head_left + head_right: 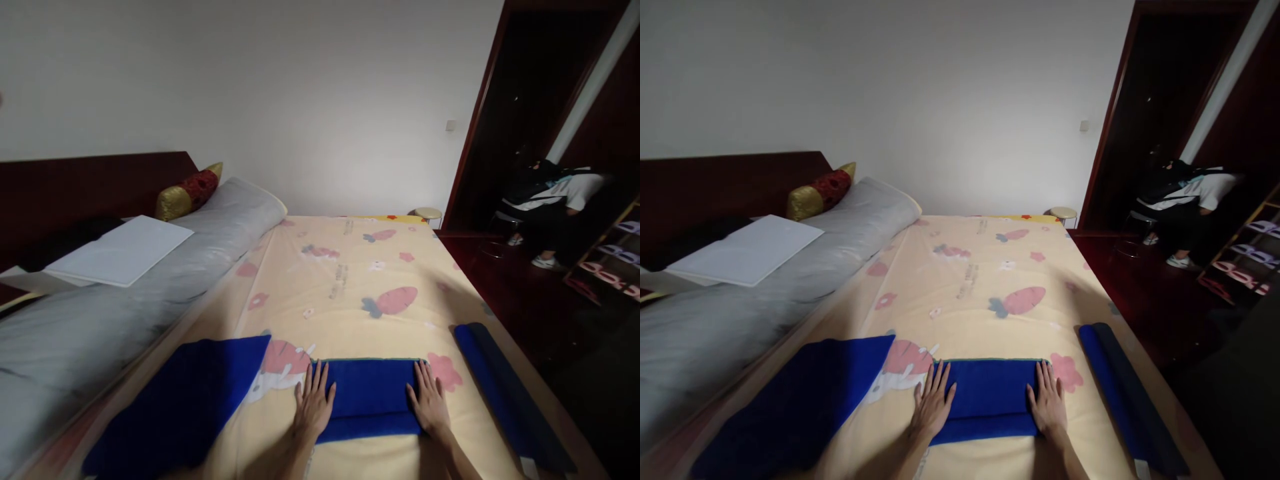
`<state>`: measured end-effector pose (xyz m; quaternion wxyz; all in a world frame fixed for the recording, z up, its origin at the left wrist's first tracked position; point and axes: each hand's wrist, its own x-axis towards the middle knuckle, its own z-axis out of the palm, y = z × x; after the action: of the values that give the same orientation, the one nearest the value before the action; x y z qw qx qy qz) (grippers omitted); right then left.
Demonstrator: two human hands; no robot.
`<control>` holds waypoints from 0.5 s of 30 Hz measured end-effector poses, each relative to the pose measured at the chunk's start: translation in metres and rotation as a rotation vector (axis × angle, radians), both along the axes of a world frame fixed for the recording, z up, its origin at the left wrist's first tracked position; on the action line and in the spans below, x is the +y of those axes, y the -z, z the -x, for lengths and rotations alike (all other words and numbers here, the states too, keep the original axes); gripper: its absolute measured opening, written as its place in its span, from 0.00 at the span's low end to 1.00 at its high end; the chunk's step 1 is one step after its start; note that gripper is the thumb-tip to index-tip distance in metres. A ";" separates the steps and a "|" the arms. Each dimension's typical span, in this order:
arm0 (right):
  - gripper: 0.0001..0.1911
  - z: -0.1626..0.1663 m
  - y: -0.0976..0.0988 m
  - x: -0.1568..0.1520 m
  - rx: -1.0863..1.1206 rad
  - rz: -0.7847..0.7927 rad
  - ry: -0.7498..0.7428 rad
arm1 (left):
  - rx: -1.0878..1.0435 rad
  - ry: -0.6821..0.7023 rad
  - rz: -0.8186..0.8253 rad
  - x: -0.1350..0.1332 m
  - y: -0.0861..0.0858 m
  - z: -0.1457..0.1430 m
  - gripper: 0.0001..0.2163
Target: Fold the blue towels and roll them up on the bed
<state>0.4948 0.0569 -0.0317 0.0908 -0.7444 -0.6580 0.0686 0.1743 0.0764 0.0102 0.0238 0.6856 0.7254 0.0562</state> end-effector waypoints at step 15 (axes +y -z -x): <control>0.28 -0.002 -0.013 -0.093 0.055 -0.255 -0.135 | -0.012 0.013 -0.225 -0.098 0.007 -0.004 0.22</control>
<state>0.4971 -0.0361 -0.0183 0.1979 -0.6788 -0.7070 0.0107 0.1783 -0.0212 0.0036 -0.0485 0.6882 0.7100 0.1413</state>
